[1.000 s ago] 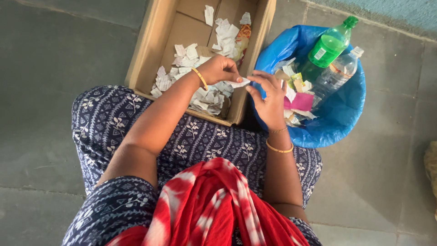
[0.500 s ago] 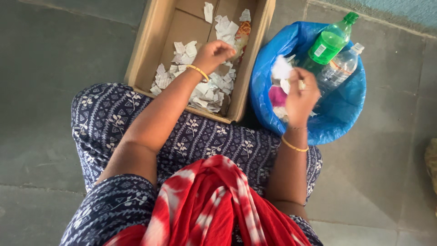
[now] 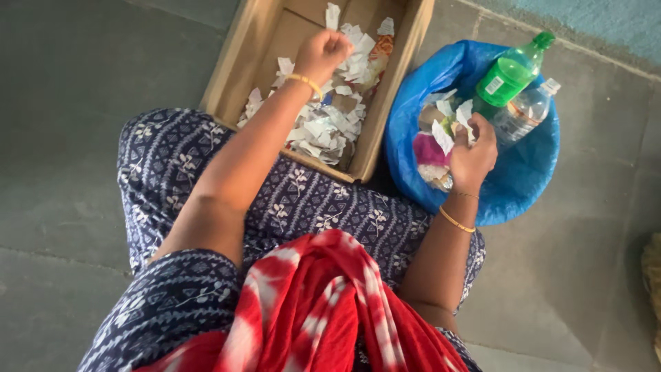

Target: The person sits on the floor and sorts small pieces of paper and plastic from a cardboard box into a blue plastic bag. They handle items one at a time, occasionally unfolding or separating pieces before placing them into the bag.

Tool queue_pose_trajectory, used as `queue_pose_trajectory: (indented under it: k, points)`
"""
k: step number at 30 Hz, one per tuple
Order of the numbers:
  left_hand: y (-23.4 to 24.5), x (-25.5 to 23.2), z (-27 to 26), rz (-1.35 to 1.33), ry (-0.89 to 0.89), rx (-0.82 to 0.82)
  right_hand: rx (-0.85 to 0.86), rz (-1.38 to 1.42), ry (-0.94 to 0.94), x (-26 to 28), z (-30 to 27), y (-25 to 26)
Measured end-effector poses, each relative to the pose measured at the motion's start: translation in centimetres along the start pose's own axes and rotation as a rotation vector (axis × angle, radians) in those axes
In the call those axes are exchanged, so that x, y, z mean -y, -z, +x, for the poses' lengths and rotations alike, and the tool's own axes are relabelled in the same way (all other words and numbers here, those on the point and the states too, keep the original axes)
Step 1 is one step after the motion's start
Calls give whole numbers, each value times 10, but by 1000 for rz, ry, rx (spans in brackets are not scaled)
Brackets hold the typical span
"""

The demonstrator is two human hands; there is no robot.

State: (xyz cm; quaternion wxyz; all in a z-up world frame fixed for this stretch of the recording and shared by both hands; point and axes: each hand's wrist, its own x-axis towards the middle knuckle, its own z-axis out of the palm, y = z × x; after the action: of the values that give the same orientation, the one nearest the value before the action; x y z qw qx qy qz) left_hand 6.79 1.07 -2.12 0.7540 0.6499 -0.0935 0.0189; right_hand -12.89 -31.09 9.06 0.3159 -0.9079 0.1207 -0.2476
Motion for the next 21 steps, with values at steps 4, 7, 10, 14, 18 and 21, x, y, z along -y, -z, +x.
queue_pose_trajectory:
  k: [4, 7, 10, 14, 18, 21]
  points:
    - [31, 5, 34, 399, 65, -62, 18, 9, 58, 12, 0, 0]
    - [55, 11, 34, 961, 214, -31, 24, 39, 107, 14, 0, 1]
    - [62, 11, 22, 1291, 499, 127, 36, 40, 121, 13, 0, 0]
    - [51, 1, 4, 1324, 652, 277, 43, 40, 121, 9, 1, -3]
    - [26, -30, -18, 771, 832, 759, 70, 69, 82, 13, 1, -4]
    - [20, -68, -28, 443, 937, 876, 68, 64, 89, 15, 1, -6]
